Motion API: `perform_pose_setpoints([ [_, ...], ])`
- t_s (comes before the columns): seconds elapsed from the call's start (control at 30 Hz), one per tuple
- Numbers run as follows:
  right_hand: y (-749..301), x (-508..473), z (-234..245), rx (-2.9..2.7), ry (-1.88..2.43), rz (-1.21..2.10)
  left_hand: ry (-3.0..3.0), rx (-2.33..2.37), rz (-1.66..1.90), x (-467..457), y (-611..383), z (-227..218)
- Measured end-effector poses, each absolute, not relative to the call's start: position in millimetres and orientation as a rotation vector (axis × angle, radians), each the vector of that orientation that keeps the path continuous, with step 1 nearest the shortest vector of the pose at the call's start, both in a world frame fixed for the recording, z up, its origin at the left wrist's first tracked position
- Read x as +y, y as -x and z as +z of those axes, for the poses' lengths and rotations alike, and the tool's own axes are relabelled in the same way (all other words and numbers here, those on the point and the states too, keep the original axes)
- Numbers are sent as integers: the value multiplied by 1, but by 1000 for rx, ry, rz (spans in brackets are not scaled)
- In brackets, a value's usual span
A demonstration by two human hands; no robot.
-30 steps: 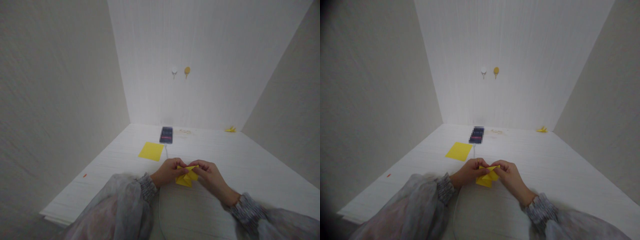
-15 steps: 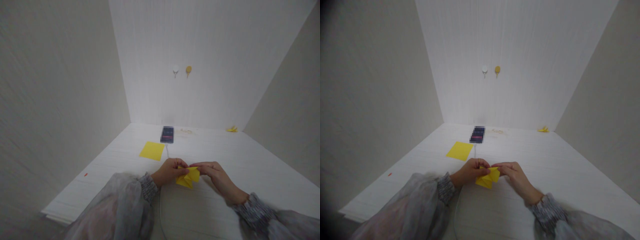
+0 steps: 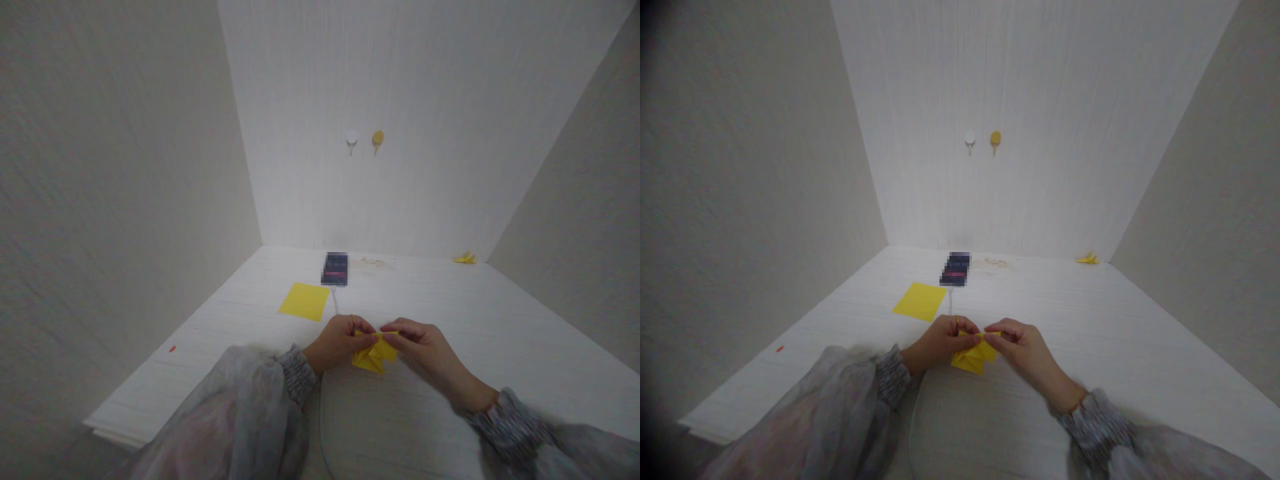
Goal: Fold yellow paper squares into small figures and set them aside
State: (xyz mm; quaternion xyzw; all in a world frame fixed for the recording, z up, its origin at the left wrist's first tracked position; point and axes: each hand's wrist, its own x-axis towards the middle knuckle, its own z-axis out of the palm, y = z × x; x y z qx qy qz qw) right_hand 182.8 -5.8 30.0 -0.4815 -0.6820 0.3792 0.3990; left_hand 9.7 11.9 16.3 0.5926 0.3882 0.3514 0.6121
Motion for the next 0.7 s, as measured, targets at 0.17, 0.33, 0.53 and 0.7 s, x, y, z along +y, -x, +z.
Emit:
perform_pose_setpoints([
  [0.17, -183, -7, 30, -1813, 1239, 950, -1446, 928, 783, 12, -9, 15],
  [0.33, -184, -8, 33, -1827, 1233, 969, -1474, 922, 783, 12, -8, 14],
  [0.53, -184, -9, 36, -1804, 1188, 1052, -1506, 950, 767, 12, -8, 17],
  [0.7, -186, -9, 38, -1792, 1143, 1153, -1496, 954, 765, 12, -8, 16],
])
